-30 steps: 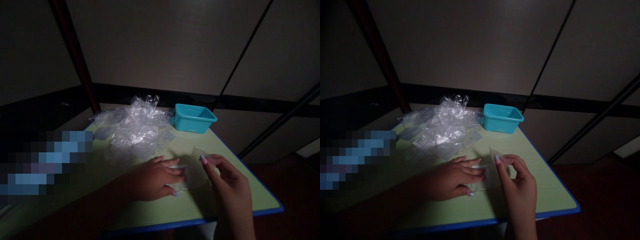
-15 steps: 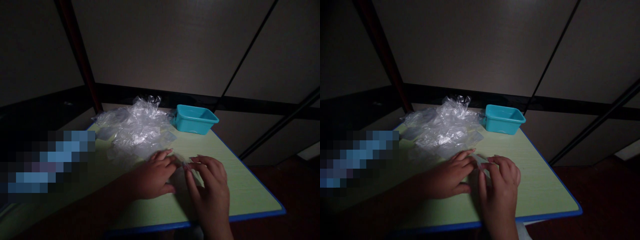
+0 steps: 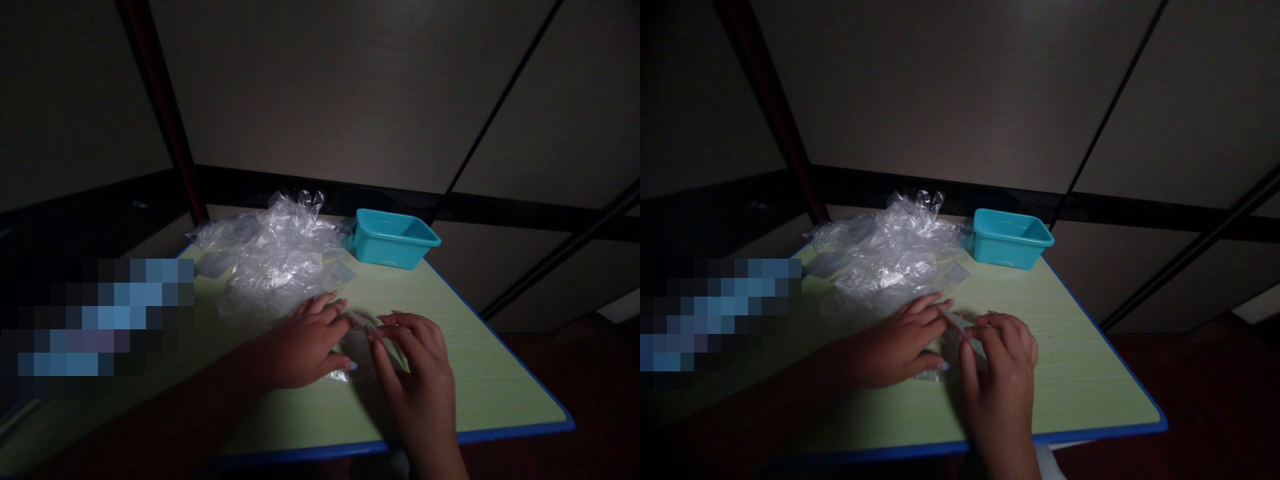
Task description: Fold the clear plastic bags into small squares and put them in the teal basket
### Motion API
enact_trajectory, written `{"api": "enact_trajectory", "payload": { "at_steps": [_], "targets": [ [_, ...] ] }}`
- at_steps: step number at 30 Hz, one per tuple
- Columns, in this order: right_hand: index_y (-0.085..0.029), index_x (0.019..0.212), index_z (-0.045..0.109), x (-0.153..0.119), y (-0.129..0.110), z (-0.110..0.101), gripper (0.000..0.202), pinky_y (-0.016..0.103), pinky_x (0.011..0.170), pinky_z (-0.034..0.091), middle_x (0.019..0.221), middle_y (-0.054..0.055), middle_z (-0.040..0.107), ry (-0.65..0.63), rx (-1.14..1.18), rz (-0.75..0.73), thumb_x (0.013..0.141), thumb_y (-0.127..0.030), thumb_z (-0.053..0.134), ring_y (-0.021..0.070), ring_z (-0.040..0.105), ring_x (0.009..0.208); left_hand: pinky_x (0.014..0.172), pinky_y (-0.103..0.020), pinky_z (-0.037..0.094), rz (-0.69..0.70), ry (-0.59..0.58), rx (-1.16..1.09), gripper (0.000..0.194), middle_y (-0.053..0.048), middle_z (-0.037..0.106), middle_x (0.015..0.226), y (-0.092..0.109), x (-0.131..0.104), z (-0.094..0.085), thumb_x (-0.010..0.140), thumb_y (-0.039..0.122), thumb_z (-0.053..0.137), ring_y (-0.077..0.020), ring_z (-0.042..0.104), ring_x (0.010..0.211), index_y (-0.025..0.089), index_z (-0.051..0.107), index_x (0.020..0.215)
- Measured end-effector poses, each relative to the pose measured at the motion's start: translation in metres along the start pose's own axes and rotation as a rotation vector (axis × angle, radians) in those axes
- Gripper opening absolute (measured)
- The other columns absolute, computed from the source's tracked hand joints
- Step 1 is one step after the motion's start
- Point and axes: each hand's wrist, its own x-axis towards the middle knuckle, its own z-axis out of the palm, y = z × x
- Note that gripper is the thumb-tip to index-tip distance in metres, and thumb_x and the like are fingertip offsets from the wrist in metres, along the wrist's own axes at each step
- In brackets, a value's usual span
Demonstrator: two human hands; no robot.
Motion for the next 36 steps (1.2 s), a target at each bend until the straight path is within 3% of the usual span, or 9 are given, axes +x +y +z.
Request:
{"api": "enact_trajectory", "payload": {
  "at_steps": [8,13,16,18,20,23,26,36],
  "targets": [
    [-0.020,0.086,0.060,0.001,-0.001,0.002,0.005,0.046,0.079,0.041,0.093,0.008,0.058,-0.016,-0.011,0.007,0.083,-0.017,0.056,0.0261,0.050,0.094,0.107,-0.054,0.026,-0.035,0.028,0.048,0.042,-0.016,0.034,0.146,-0.001,-0.002,0.002,0.088,0.033,0.056,-0.0342,0.018,0.138,0.015,0.051,0.126],
    [-0.019,0.085,0.059,0.001,-0.005,0.003,0.006,0.046,0.079,0.039,0.094,0.009,0.059,-0.042,-0.058,-0.034,0.083,-0.016,0.055,0.0270,0.050,0.094,0.106,-0.054,0.027,-0.074,0.167,0.100,0.047,-0.015,0.039,0.143,-0.008,0.001,0.007,0.089,0.018,0.050,-0.0339,0.023,0.135,0.017,0.044,0.135],
    [-0.019,0.085,0.060,0.002,-0.007,0.004,0.006,0.047,0.080,0.037,0.094,0.008,0.059,-0.078,-0.075,-0.048,0.083,-0.015,0.055,0.0270,0.049,0.094,0.100,-0.045,0.035,-0.079,0.310,0.053,0.038,-0.015,0.052,0.127,-0.012,0.004,0.001,0.087,0.009,0.043,-0.0292,0.039,0.123,0.013,0.052,0.123],
    [-0.019,0.084,0.060,0.002,-0.008,0.005,0.006,0.047,0.080,0.037,0.094,0.008,0.059,-0.099,-0.077,-0.042,0.083,-0.015,0.056,0.0268,0.049,0.093,0.089,-0.038,0.041,-0.102,0.353,-0.012,0.023,-0.010,0.060,0.104,-0.013,0.003,-0.009,0.087,0.009,0.042,-0.0240,0.050,0.102,0.014,0.058,0.104],
    [-0.019,0.083,0.060,0.001,-0.008,0.006,0.005,0.046,0.079,0.037,0.093,0.008,0.059,-0.107,-0.077,-0.029,0.083,-0.015,0.056,0.0267,0.049,0.093,0.076,-0.033,0.043,-0.138,0.324,-0.074,0.005,-0.004,0.057,0.083,-0.013,-0.001,-0.020,0.087,0.020,0.050,-0.0203,0.052,0.083,0.017,0.054,0.085],
    [-0.019,0.083,0.059,0.001,-0.008,0.007,0.006,0.046,0.079,0.037,0.093,0.008,0.059,-0.107,-0.070,-0.012,0.082,-0.015,0.056,0.0265,0.049,0.093,0.068,-0.030,0.041,-0.105,0.155,-0.152,0.037,-0.001,0.052,0.082,-0.013,-0.011,-0.029,0.069,0.046,0.072,-0.0202,0.048,0.080,0.019,0.049,0.080],
    [-0.019,0.085,0.059,0.000,-0.008,0.008,0.007,0.046,0.080,0.037,0.094,0.008,0.058,-0.122,-0.066,-0.024,0.082,-0.013,0.056,0.0262,0.049,0.093,0.070,-0.031,0.039,-0.056,0.032,-0.149,0.058,-0.002,0.050,0.087,-0.012,-0.017,-0.026,0.052,0.059,0.078,-0.0232,0.045,0.086,0.019,0.049,0.083],
    [-0.018,0.087,0.060,0.001,-0.010,0.007,0.009,0.046,0.080,0.038,0.094,0.009,0.058,-0.146,-0.059,-0.023,0.082,-0.012,0.055,0.0267,0.049,0.093,0.072,-0.032,0.038,-0.135,-0.016,-0.004,0.052,-0.005,0.050,0.091,-0.012,-0.011,-0.020,0.060,0.054,0.078,-0.0260,0.043,0.090,0.018,0.049,0.083]
  ]
}}
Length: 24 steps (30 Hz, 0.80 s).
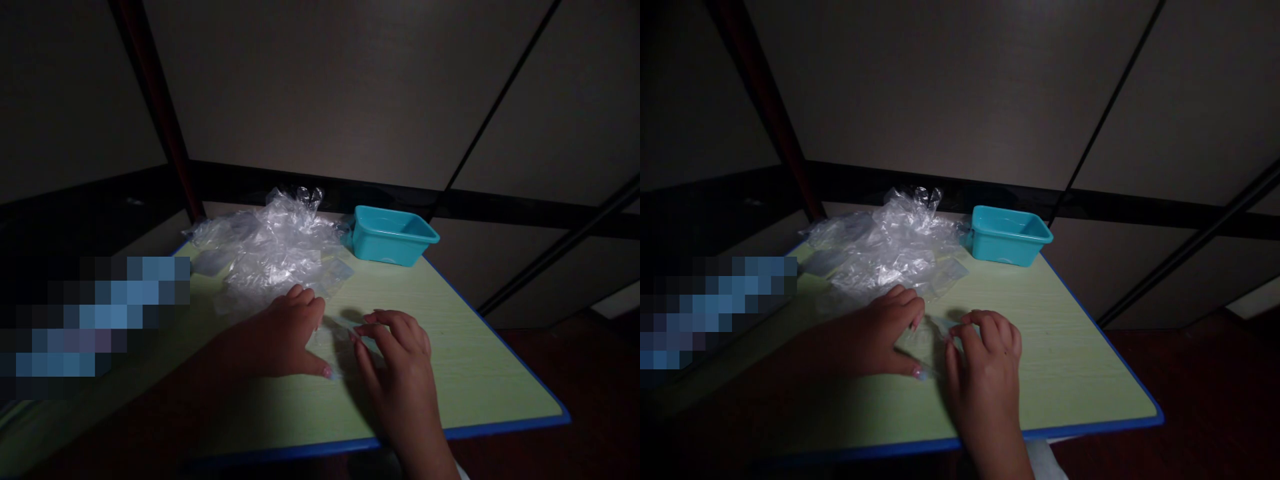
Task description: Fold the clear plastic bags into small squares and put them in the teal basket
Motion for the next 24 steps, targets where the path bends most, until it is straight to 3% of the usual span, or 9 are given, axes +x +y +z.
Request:
{"api": "enact_trajectory", "payload": {
  "at_steps": [4,11,13,15,17,19,21,24],
  "targets": [
    [-0.017,0.086,0.063,0.001,-0.001,0.000,0.011,0.047,0.081,0.037,0.095,0.010,0.058,-0.018,0.029,-0.018,0.082,-0.011,0.056,0.0273,0.048,0.094,0.071,-0.030,0.037,-0.037,0.005,-0.012,0.047,-0.004,0.052,0.087,-0.004,0.001,0.000,0.058,0.048,0.080,-0.0249,0.046,0.088,0.018,0.048,0.077],
    [-0.016,0.086,0.066,0.001,-0.003,0.002,0.013,0.048,0.081,0.038,0.096,0.011,0.060,-0.018,0.028,-0.024,0.081,-0.010,0.055,0.0282,0.048,0.094,0.050,-0.023,0.029,-0.178,-0.104,-0.251,0.030,0.004,0.052,0.061,-0.003,0.001,-0.011,0.070,0.042,0.068,-0.0136,0.048,0.058,0.019,0.049,0.064],
    [-0.016,0.086,0.066,0.001,-0.003,0.002,0.014,0.049,0.081,0.037,0.097,0.012,0.060,-0.022,0.030,-0.024,0.080,-0.009,0.056,0.0289,0.048,0.095,0.050,-0.023,0.030,-0.175,-0.068,-0.299,0.029,0.004,0.052,0.059,-0.003,0.001,-0.015,0.076,0.042,0.061,-0.0124,0.048,0.056,0.019,0.051,0.063],
    [-0.016,0.088,0.066,0.001,-0.004,0.002,0.015,0.049,0.082,0.038,0.098,0.012,0.060,-0.022,0.036,-0.030,0.079,-0.009,0.056,0.0294,0.048,0.097,0.048,-0.022,0.032,-0.256,-0.033,-0.407,0.036,0.003,0.050,0.055,-0.003,0.004,-0.015,0.086,0.045,0.046,-0.0113,0.047,0.050,0.018,0.054,0.063],
    [-0.016,0.089,0.067,0.001,-0.004,0.002,0.016,0.048,0.082,0.038,0.098,0.012,0.060,-0.014,0.044,-0.046,0.080,-0.009,0.056,0.0291,0.049,0.097,0.044,-0.022,0.034,-0.378,-0.097,-0.578,0.052,0.003,0.051,0.049,-0.005,0.008,-0.012,0.091,0.052,0.030,-0.0105,0.046,0.040,0.017,0.057,0.063],
    [-0.018,0.090,0.067,0.002,-0.006,0.002,0.016,0.048,0.081,0.039,0.097,0.011,0.060,0.009,0.048,-0.064,0.081,-0.009,0.055,0.0284,0.049,0.096,0.039,-0.023,0.034,-0.432,-0.254,-0.728,0.063,0.001,0.055,0.047,-0.008,0.013,-0.005,0.089,0.063,0.025,-0.0107,0.045,0.033,0.016,0.059,0.064],
    [-0.019,0.090,0.066,0.002,-0.007,0.002,0.016,0.047,0.080,0.039,0.096,0.010,0.060,0.025,0.051,-0.085,0.083,-0.011,0.055,0.0274,0.050,0.095,0.036,-0.023,0.034,-0.419,-0.345,-0.793,0.064,-0.001,0.060,0.049,-0.011,0.017,0.003,0.087,0.067,0.029,-0.0105,0.046,0.031,0.015,0.059,0.064],
    [-0.020,0.091,0.067,0.003,-0.008,0.002,0.017,0.046,0.080,0.039,0.095,0.009,0.061,0.016,0.064,-0.107,0.083,-0.011,0.055,0.0265,0.050,0.094,0.036,-0.021,0.034,-0.391,-0.328,-0.825,0.051,0.000,0.060,0.051,-0.014,0.019,0.010,0.086,0.058,0.041,-0.0081,0.043,0.031,0.015,0.057,0.064]
  ]
}}
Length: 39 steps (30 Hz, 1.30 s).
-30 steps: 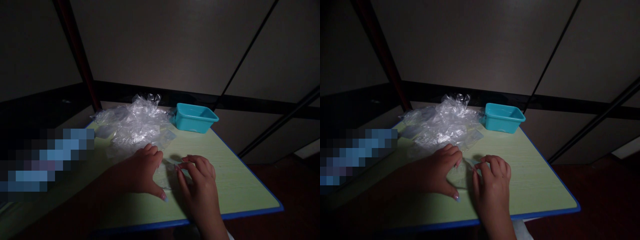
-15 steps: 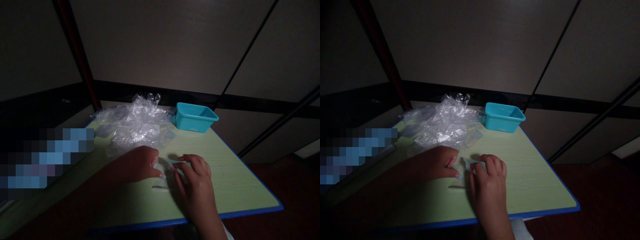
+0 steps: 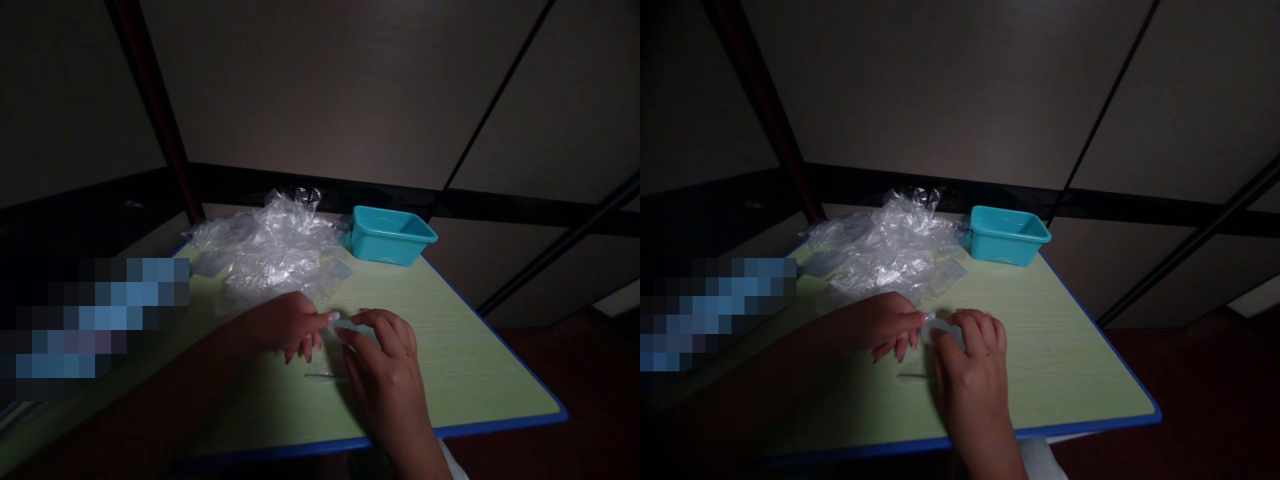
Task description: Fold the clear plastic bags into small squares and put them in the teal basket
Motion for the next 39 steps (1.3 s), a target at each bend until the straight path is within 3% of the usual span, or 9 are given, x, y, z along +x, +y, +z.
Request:
{"api": "enact_trajectory", "payload": {
  "at_steps": [5,10,14,21,27,32,39],
  "targets": [
    [-0.019,0.088,0.068,0.000,0.000,0.001,0.014,0.045,0.079,0.040,0.096,0.010,0.062,-0.045,0.023,-0.031,0.082,-0.011,0.058,0.0266,0.051,0.092,0.036,-0.017,0.032,0.040,0.015,-0.021,0.031,0.004,0.058,0.051,0.003,-0.004,-0.001,0.082,0.040,0.051,-0.0061,0.042,0.033,0.015,0.055,0.064],
    [-0.020,0.090,0.070,0.000,0.001,0.002,0.017,0.046,0.080,0.040,0.097,0.010,0.064,-0.067,0.005,-0.062,0.083,-0.011,0.058,0.0263,0.052,0.092,0.034,-0.018,0.030,0.010,0.031,-0.013,0.040,0.000,0.060,0.053,0.006,-0.005,0.000,0.082,0.048,0.048,-0.0070,0.045,0.032,0.015,0.054,0.060],
    [-0.021,0.092,0.070,0.000,0.000,0.002,0.019,0.047,0.083,0.041,0.098,0.010,0.064,-0.075,0.012,-0.068,0.083,-0.011,0.057,0.0262,0.052,0.094,0.035,-0.018,0.030,0.025,0.035,0.010,0.031,0.003,0.057,0.049,0.001,-0.001,-0.001,0.078,0.042,0.051,-0.0072,0.045,0.032,0.016,0.052,0.060],
    [-0.022,0.118,0.057,-0.007,0.011,-0.009,0.044,0.060,0.101,0.030,0.125,0.011,0.055,-0.287,-0.012,0.086,0.076,-0.010,0.060,0.0295,0.045,0.118,0.038,-0.020,0.031,0.044,0.147,0.123,0.024,0.005,0.052,0.046,-0.001,-0.006,-0.010,0.075,0.036,0.050,-0.0091,0.044,0.036,0.018,0.052,0.061],
    [-0.024,0.126,0.049,-0.018,0.038,-0.028,0.045,0.059,0.107,0.025,0.138,0.009,0.049,-0.436,0.008,0.083,0.083,-0.027,0.061,0.0250,0.043,0.127,0.041,-0.020,0.034,0.028,0.138,0.189,0.020,0.002,0.062,0.062,0.001,-0.012,-0.015,0.073,0.036,0.053,-0.0112,0.053,0.045,0.019,0.049,0.064],
    [-0.023,0.131,0.046,-0.023,0.046,-0.029,0.053,0.060,0.107,0.026,0.141,0.011,0.046,-0.466,0.027,0.093,0.084,-0.039,0.062,0.0263,0.040,0.130,0.043,-0.022,0.040,-0.021,0.120,0.222,0.018,0.002,0.057,0.057,0.004,-0.014,-0.017,0.071,0.033,0.053,-0.0131,0.056,0.047,0.019,0.047,0.062],
    [-0.024,0.134,0.044,-0.014,0.053,-0.022,0.045,0.056,0.105,0.031,0.136,0.009,0.051,-0.394,0.096,0.165,0.091,-0.015,0.038,0.0226,0.044,0.127,0.051,-0.023,0.046,0.038,0.052,0.219,0.014,0.002,0.058,0.061,-0.006,-0.009,-0.018,0.072,0.031,0.052,-0.0153,0.061,0.057,0.018,0.049,0.067]
  ]
}}
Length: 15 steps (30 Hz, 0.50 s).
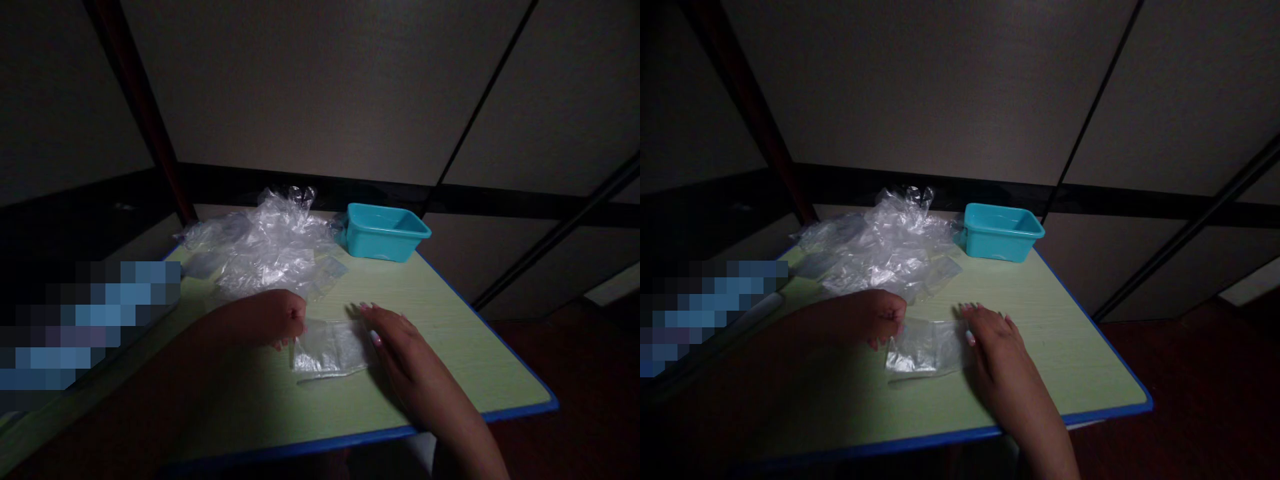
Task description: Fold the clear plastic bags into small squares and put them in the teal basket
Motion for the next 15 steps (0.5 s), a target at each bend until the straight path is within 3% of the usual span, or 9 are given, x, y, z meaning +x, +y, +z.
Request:
{"api": "enact_trajectory", "payload": {
  "at_steps": [5,10,15],
  "targets": [
    [-0.024,0.135,0.044,0.012,-0.011,0.001,0.057,0.055,0.109,0.023,0.139,0.007,0.049,-0.133,-0.020,0.027,0.083,-0.003,0.035,0.0207,0.037,0.132,0.051,-0.021,0.044,0.050,-0.037,0.024,0.013,0.002,0.057,0.062,-0.002,-0.001,-0.004,0.073,0.029,0.053,-0.0142,0.060,0.058,0.018,0.050,0.067],
    [-0.023,0.137,0.042,0.015,-0.021,0.008,0.054,0.054,0.111,0.020,0.142,0.005,0.045,-0.210,-0.045,0.037,0.084,-0.010,0.043,0.0204,0.032,0.135,0.047,-0.021,0.037,0.054,-0.036,0.076,0.017,0.004,0.054,0.058,0.001,-0.007,-0.009,0.071,0.031,0.063,-0.0128,0.056,0.052,0.018,0.052,0.068],
    [-0.023,0.140,0.038,0.015,-0.019,0.011,0.054,0.053,0.111,0.019,0.146,0.004,0.039,-0.264,-0.066,0.062,0.087,-0.013,0.041,0.0184,0.030,0.136,0.046,-0.022,0.041,0.046,0.006,0.022,0.027,0.003,0.059,0.067,-0.001,-0.003,-0.005,0.078,0.044,0.059,-0.0147,0.060,0.055,0.019,0.050,0.084]
  ]
}}
